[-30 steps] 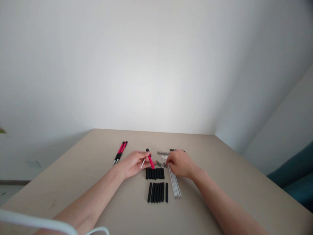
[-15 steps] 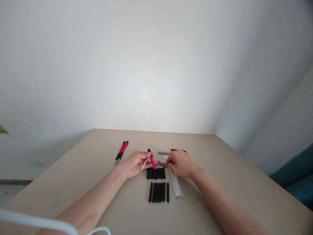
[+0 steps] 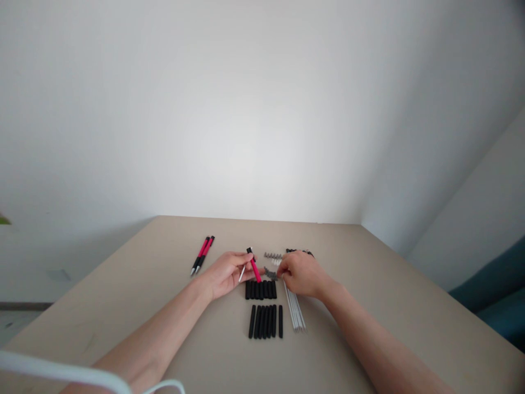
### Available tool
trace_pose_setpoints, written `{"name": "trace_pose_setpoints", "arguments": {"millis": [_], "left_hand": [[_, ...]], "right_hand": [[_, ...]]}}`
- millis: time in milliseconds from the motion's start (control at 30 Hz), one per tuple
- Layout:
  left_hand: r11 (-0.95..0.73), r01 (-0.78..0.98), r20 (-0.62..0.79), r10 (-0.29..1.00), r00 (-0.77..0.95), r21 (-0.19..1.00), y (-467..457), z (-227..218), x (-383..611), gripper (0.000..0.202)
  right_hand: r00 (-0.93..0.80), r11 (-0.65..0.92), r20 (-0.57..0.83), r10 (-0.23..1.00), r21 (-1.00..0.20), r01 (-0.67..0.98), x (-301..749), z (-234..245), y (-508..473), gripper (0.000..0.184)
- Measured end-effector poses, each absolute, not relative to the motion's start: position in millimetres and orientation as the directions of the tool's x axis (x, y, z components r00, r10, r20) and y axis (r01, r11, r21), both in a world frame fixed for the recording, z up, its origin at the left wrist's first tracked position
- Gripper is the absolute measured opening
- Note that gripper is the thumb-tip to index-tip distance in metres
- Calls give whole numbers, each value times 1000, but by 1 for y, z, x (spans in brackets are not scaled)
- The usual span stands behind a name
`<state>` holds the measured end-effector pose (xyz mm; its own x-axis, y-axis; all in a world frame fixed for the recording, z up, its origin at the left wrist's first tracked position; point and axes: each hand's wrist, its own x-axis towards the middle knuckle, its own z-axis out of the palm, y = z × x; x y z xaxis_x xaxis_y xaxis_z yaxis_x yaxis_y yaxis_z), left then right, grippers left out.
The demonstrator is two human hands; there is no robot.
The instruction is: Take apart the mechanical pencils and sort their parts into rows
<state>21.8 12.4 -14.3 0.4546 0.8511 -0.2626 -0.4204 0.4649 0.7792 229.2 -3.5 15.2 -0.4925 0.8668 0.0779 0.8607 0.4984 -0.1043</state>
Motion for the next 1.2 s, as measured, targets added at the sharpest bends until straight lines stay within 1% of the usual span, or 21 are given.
{"name": "trace_pose_setpoints", "arguments": {"millis": [133,433,600,800,900,1067,1200], "left_hand": [[461,-423,-247,848,468,780,13,-16,21,12],[456,-421,-255,855,452,784,12,-13,23,17],[465,-425,-272,856,439,777,12,-13,23,13],[461,-421,-269,857,439,781,12,-12,23,17],[461,-418,-267,856,443,783,12,-12,23,19],[458,-419,-251,852,460,784,12,-14,22,17],[460,-409,-260,851,457,788,12,-14,22,17]], "right_hand": [[-489,494,71,869,-103,863,228,17,-5,36],[-487,493,75,870,-111,863,227,17,-5,37],[-482,486,59,874,-106,868,227,18,-5,37],[-478,484,72,875,-130,865,231,18,-4,38],[-487,496,90,869,-142,857,232,20,-6,35],[-472,487,124,873,-165,858,232,20,-7,25],[-502,514,108,858,-184,838,231,17,-5,25]]}}
